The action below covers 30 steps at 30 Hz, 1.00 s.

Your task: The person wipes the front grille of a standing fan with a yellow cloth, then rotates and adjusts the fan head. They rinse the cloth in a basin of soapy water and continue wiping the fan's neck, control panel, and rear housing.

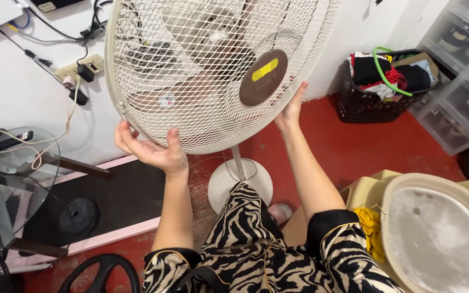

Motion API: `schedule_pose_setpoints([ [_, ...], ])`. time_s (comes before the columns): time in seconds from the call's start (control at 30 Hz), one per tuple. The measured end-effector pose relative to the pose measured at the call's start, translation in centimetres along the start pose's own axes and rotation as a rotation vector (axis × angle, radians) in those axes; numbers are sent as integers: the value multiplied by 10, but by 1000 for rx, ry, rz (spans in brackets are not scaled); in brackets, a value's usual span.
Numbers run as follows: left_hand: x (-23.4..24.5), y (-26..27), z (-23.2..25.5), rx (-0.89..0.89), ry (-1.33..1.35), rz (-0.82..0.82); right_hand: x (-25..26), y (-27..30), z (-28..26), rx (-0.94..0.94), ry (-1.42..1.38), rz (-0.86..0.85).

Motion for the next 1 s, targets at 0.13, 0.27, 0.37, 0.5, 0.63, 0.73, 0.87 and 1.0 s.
schedule_pose_setpoints([
  [0.13,1,-1,-9,-2,-34,12,3,-3,7,-36,3,10],
  [0.27,0,-5,-10,15,2,8,8,-4,12,-55,5,57],
  [0.37,-1,-5,-11,12,33,7,13,-4,14,-57,-15,46],
  [0.5,-1,-3,-11,-35,16,10,23,-4,18,-66,-62,37],
  [0.63,0,-2,-15,-28,20,2,19,-3,20,-80,-64,31],
  [0.73,0,-2,-18,-6,-3,10,15,-4,22,-66,-41,-1],
  [0.87,-1,-1,-22,3,27,6,12,-6,29,-71,-8,-12],
  [1.0,-3,2,-24,42,92,8,14,-10,38,-89,-14,-20],
])
Point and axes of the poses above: each hand's wrist, its own y-axis away from the middle knuckle, its own x-axis out of the back of the hand, z = x × y, the point moved 5 cm from there along -y, towards the middle knuckle, and after that the axes turned 15 degrees about -y, right-handed, at the moved point
